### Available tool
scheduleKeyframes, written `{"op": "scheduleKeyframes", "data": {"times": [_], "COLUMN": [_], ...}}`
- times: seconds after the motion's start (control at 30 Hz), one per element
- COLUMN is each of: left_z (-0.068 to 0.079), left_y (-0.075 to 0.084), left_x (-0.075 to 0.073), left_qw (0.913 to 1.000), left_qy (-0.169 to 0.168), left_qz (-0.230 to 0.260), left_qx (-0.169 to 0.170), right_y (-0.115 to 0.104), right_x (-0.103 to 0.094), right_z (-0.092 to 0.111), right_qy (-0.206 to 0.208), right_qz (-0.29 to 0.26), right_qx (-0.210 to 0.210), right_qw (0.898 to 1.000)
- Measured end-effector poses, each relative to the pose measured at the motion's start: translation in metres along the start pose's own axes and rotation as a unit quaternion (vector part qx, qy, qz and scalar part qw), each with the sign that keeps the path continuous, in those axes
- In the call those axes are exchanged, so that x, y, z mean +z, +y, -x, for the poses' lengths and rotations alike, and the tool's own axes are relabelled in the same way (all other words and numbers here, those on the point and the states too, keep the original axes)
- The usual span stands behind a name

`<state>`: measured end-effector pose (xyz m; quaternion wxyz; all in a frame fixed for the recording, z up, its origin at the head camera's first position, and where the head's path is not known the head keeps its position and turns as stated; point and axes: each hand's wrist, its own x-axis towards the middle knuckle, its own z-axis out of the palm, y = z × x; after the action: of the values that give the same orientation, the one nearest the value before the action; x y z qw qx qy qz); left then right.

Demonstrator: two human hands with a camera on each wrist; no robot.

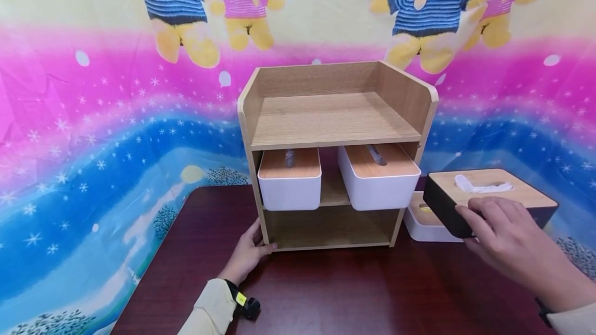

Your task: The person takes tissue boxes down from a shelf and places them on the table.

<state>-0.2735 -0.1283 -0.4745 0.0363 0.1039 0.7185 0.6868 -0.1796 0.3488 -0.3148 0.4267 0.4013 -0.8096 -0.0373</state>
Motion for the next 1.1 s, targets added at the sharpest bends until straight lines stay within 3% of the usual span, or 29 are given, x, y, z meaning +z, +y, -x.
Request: {"op": "scheduleKeyframes", "data": {"times": [0.13,0.43,0.77,1.1], "left_z": [0.0,0.0,0.002,0.002], "left_y": [0.0,-0.001,0.001,0.003], "left_x": [0.0,-0.001,0.0,0.0], "left_qw": [1.0,1.0,1.0,1.0], "left_qy": [-0.003,0.001,-0.002,-0.006], "left_qz": [0.001,-0.005,-0.002,-0.001], "left_qx": [-0.001,0.005,0.003,-0.001], "right_y": [-0.005,-0.006,-0.014,-0.019], "right_x": [0.002,0.006,0.013,0.017], "right_z": [0.001,0.012,0.021,0.032], "right_qy": [0.027,-0.009,0.026,0.014], "right_qz": [-0.007,-0.01,-0.025,-0.028], "right_qx": [-0.005,0.009,-0.001,0.013], "right_qw": [1.0,1.0,0.999,0.999]}}
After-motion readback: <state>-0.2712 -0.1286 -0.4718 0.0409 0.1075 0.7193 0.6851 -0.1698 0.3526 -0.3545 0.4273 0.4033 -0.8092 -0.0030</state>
